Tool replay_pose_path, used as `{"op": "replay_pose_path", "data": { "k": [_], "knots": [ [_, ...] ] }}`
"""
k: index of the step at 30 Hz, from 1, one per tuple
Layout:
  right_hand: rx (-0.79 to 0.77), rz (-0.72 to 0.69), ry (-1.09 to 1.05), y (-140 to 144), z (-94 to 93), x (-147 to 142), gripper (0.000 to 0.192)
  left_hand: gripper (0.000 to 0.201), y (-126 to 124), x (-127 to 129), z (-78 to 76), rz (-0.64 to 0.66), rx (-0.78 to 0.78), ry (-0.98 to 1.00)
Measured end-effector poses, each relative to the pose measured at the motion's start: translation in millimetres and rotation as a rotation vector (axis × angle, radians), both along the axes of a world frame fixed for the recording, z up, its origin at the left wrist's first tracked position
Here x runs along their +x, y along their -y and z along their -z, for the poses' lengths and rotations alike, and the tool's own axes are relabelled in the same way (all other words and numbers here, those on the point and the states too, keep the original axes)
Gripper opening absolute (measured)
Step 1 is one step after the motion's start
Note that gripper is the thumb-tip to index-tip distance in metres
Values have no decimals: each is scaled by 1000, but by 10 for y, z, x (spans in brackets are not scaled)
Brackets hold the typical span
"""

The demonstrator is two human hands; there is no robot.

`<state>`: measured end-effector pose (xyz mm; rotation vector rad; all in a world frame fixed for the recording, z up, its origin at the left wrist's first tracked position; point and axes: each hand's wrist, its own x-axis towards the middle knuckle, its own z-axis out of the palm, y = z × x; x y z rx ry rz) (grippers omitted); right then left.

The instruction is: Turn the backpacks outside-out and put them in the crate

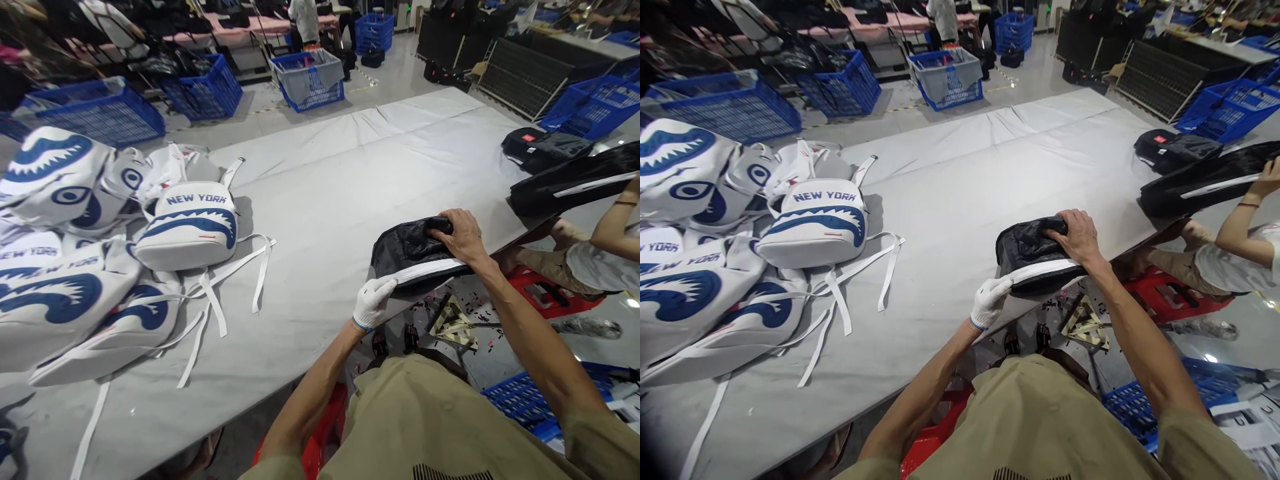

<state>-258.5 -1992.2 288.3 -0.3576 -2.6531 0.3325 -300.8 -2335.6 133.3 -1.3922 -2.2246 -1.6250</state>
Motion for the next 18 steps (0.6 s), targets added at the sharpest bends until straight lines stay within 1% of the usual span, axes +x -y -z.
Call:
{"op": "replay_pose_path", "data": {
  "k": [3, 5, 6, 7, 9, 11, 12, 14, 15, 17, 18],
  "knots": [
    [3, 12, 8, 31, -16, -5, 43, 36, 65, -158, -94, 51, 70, -220],
    [7, 23, 14, 44, -20, -1, 44, 47, 91, -216, -165, 52, 90, -355],
    [11, 28, 17, 48, -19, 4, 44, 52, 96, -221, -199, 47, 93, -392],
    [15, 31, 20, 50, -18, 10, 44, 56, 94, -212, -231, 51, 98, -403],
    [27, 35, 25, 53, -12, 26, 46, 60, 75, -177, -278, 78, 109, -355],
    [43, 31, 26, 58, -7, 40, 46, 56, 60, -169, -287, 104, 114, -312],
    [51, 27, 24, 62, -5, 44, 46, 51, 66, -191, -271, 105, 99, -324],
    [65, 22, 18, 78, -5, 46, 46, 34, 130, -285, -185, 87, 6, -414],
    [70, 22, 15, 91, -8, 42, 47, 30, 188, -346, -117, 79, -87, -455],
    [79, 36, 11, 129, -18, 29, 47, 35, 333, -450, 48, 80, -344, -466],
    [88, 50, 11, 155, -26, 21, 48, 37, 401, -473, 130, 79, -472, -426]
  ]
}}
